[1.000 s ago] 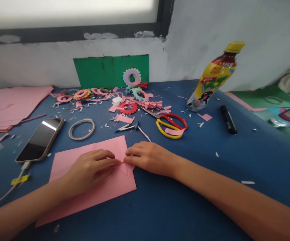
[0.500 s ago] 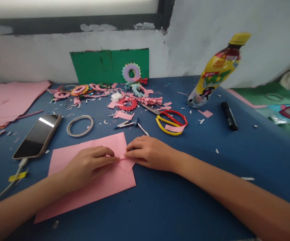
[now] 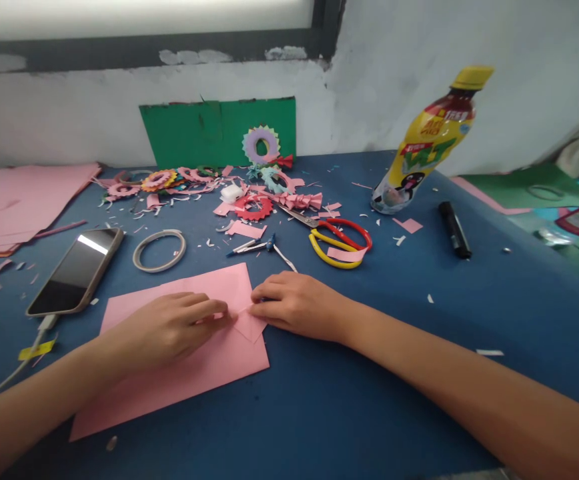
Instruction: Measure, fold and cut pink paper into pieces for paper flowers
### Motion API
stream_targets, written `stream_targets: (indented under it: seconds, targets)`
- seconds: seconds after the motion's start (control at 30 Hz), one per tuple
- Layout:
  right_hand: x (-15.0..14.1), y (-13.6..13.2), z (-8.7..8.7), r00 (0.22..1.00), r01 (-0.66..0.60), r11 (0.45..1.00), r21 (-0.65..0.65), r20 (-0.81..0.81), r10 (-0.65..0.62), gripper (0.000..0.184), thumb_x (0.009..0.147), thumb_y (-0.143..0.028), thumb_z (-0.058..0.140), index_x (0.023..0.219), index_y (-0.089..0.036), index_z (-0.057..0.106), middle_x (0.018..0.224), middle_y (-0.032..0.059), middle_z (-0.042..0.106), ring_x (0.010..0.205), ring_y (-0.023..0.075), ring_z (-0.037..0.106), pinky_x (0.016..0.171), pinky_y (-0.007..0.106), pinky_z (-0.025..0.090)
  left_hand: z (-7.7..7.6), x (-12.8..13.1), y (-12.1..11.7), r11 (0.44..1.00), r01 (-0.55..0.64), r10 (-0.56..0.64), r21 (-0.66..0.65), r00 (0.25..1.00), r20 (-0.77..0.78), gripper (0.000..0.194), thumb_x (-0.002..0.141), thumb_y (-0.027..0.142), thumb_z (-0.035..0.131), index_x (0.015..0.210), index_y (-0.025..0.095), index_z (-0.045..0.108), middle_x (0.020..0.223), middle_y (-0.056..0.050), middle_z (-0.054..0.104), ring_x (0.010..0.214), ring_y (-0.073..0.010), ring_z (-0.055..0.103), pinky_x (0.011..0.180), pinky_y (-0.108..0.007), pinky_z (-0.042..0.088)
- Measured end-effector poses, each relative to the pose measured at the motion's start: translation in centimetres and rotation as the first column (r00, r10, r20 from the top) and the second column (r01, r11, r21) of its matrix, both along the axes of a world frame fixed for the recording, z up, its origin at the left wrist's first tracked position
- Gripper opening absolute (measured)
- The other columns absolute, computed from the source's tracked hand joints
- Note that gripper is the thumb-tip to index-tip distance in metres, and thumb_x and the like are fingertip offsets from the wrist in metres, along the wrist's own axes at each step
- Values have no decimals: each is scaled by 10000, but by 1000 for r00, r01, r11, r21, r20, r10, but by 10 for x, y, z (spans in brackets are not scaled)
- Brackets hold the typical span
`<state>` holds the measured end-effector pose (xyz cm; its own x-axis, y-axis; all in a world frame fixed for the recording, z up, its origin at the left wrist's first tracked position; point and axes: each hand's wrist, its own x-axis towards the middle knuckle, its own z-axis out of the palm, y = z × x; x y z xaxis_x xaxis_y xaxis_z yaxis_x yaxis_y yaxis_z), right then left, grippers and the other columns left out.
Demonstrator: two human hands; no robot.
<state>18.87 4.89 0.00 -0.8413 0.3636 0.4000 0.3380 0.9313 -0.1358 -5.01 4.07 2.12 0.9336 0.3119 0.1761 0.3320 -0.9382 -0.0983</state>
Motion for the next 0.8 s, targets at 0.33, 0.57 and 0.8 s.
stream_targets:
  seconds: [0.33,0.57,0.8]
  targets:
    - [0,0,0,1000,0,1000,-1,1,0,215,893,-191,446,971,-146,642,958,81,643,860,168,552,769,302,473,-1,-2,-4,1000,24,-23,-5,982,188,297,874,83,365,812,120,653,920,-79,675,766,-173,595,661,-310,497]
    - [0,-1,0,1000,3,1000,0,4,-3,226,896,-194,437,963,-146,646,956,84,640,851,174,552,764,307,474,-3,4,-7,998,-3,7,-62,998,70,336,882,98,316,1004,129,628,1100,-88,626,952,-218,562,772,-366,490]
    - [0,0,2,1000,22,1000,-16,18,-21,251,906,-208,413,968,-160,651,966,91,633,854,177,545,751,313,477,-6,2,-10,958,-117,148,-261,984,101,353,828,58,374,1079,169,595,1176,-85,577,1050,-220,508,850,-368,441]
